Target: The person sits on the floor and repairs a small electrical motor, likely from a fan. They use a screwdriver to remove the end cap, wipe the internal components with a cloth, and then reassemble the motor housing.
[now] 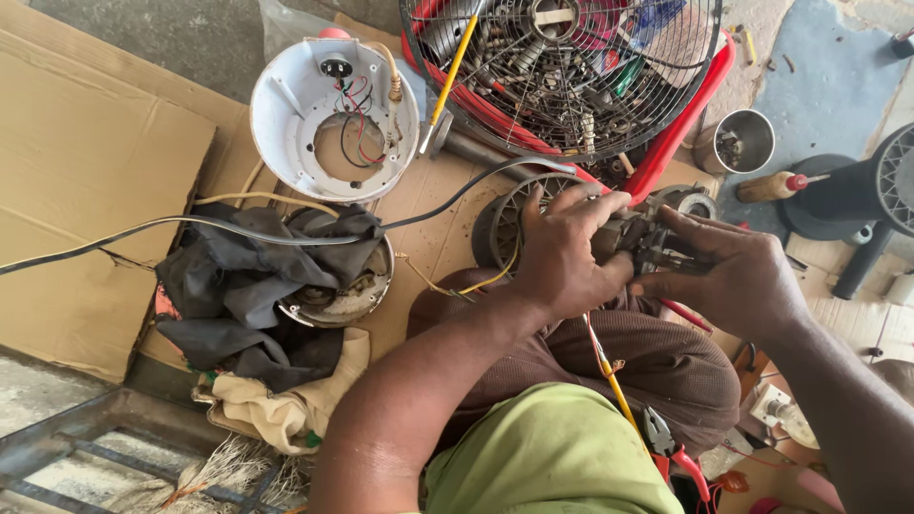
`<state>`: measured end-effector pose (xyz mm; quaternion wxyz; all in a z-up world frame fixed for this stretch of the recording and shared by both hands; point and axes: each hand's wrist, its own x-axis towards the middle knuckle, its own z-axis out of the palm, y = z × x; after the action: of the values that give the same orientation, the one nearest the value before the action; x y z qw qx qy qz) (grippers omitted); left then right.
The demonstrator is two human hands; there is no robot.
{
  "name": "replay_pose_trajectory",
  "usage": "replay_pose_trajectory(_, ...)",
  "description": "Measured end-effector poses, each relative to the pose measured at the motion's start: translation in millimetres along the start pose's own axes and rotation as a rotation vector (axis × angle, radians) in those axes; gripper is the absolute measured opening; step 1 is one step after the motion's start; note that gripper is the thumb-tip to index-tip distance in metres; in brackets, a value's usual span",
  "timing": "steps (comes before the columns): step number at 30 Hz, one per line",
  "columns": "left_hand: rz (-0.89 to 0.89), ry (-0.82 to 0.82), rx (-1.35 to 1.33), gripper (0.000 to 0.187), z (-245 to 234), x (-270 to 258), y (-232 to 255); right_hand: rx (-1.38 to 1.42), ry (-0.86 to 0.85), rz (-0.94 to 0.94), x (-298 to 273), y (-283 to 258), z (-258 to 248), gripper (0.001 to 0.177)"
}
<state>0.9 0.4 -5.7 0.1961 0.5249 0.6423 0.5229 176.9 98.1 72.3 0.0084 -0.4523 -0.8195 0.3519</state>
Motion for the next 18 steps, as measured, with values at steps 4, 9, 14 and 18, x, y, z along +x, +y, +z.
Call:
replay_pose_trajectory(4, -0.008, 0.012, 0.052, 0.061, 2.0, 1.1, 2.1, -0.008, 0.024, -0.066, -1.2, -9.3, 1.6, 0.091)
replay_pose_trajectory(9, -0.025, -0.053, 0.051, 0.055, -9.4, 4.8, 1.7, 0.047, -0.036, 0.014, -3.2, -25.2, 1.1, 0.098)
replay_pose_trajectory(14, -0.074, -0.088, -0.078, 0.057, -13.9, 9.7, -1.2, -0.125, -0.051, 0.273, 2.7, -41.2, -1.8, 0.095)
replay_pose_trajectory(18, -0.057, -0.074, -0.096, 0.053, -15.1, 12.0, -3.4, -0.072, -0.022, 0.219, 2.8, -46.1, -0.5, 0.09)
